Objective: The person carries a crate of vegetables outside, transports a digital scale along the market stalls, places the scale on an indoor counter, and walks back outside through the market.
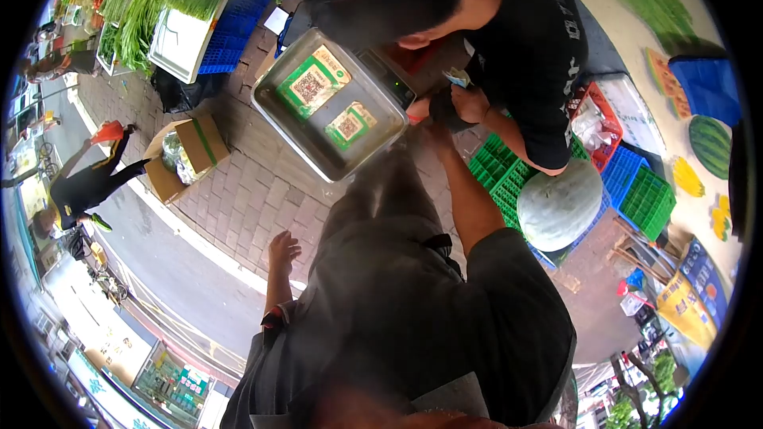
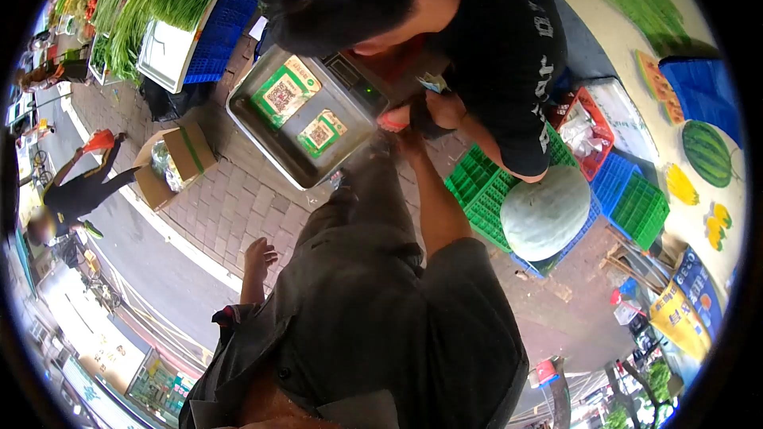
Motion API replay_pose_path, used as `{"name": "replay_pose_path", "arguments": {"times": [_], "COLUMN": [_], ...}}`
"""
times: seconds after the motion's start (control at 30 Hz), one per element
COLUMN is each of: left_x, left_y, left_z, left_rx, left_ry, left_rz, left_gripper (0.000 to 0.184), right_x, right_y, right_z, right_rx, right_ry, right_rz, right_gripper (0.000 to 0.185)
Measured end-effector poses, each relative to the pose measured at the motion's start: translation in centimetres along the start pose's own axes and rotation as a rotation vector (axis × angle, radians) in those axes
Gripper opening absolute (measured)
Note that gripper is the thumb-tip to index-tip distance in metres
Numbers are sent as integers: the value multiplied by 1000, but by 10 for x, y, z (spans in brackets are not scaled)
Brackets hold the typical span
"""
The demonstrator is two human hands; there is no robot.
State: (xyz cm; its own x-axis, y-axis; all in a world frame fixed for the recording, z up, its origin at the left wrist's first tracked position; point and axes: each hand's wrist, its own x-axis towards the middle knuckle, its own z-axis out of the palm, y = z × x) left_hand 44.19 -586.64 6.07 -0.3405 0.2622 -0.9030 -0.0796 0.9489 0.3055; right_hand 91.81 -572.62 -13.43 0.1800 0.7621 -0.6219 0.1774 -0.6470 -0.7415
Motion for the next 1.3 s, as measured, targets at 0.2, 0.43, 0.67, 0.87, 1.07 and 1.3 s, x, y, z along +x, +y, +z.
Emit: {"name": "replay_pose_path", "arguments": {"times": [0.2,0.43,0.67,0.87,1.07,1.3], "left_x": [3,0,0,13,18,33], "left_y": [7,19,-9,-43,-56,-113], "left_z": [22,44,46,37,19,-26], "left_rx": [-35,-105,-174,-233,-357,-535], "left_ry": [-29,-49,-4,17,26,30], "left_rz": [74,120,73,45,53,0], "left_gripper": [49,47,44,43,43,39], "right_x": [0,-3,-19,-39,-24,0], "right_y": [13,-21,-170,-257,-220,-243], "right_z": [-15,-30,-50,5,92,183], "right_rx": [-126,315,552,-4,-427,-1056], "right_ry": [-141,36,-106,-132,-227,123], "right_rz": [-164,182,72,-550,-561,-331], "right_gripper": [28,30,42,36,39,67]}}
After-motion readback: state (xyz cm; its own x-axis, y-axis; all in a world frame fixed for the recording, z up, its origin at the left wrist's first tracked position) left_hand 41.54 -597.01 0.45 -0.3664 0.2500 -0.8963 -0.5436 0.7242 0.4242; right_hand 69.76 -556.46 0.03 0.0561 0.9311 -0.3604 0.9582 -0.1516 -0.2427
